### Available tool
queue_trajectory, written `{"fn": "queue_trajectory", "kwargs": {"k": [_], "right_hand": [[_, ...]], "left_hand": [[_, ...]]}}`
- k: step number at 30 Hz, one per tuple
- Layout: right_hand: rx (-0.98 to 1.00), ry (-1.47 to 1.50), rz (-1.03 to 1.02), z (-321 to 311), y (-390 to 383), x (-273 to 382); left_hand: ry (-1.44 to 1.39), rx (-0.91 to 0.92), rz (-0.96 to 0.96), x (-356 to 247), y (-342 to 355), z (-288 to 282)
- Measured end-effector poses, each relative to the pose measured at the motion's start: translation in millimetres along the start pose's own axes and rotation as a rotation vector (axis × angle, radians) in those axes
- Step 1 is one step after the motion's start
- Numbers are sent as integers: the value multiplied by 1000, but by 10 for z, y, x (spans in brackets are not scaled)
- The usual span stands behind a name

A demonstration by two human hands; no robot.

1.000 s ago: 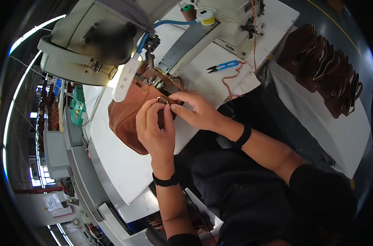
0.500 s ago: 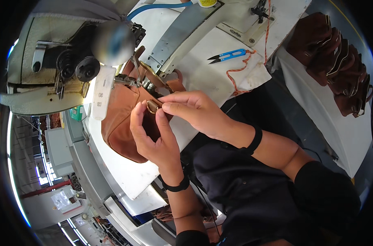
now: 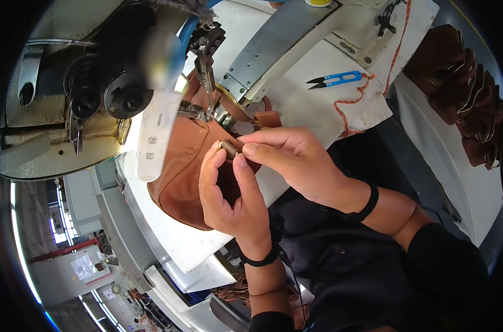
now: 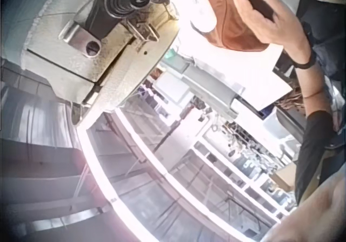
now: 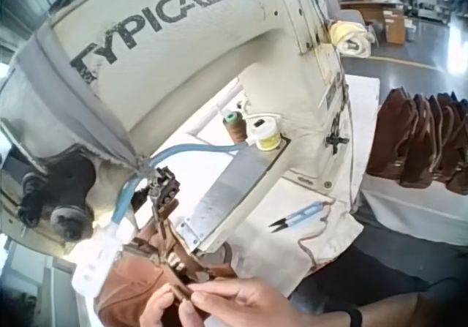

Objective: Operating an industrial sewing machine to stitch components and hardware onto a leather bag.

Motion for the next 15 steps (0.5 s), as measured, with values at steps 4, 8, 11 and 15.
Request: {"fn": "queue_trajectory", "kwargs": {"k": [4, 8, 11, 15], "right_hand": [[1, -69, -41, 33, 21, 54], [23, -143, -50, 62, 7, 114], [58, -154, -37, 86, 1, 121], [74, -191, -28, 97, 30, 145]], "left_hand": [[-66, 11, -71, 83, -1, -5], [-13, 79, 15, -27, 54, 69], [-140, 168, -28, 28, 86, 131], [-109, 193, -49, 24, 110, 151]]}}
Point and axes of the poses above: each hand's wrist, its own y-axis towards the middle knuckle, its own z-axis out of the palm, x = y × z, the point moved 10 cm from there along y, towards the middle knuckle, and after that the axes turned 13 degrees about -z, right-handed, at the moved point
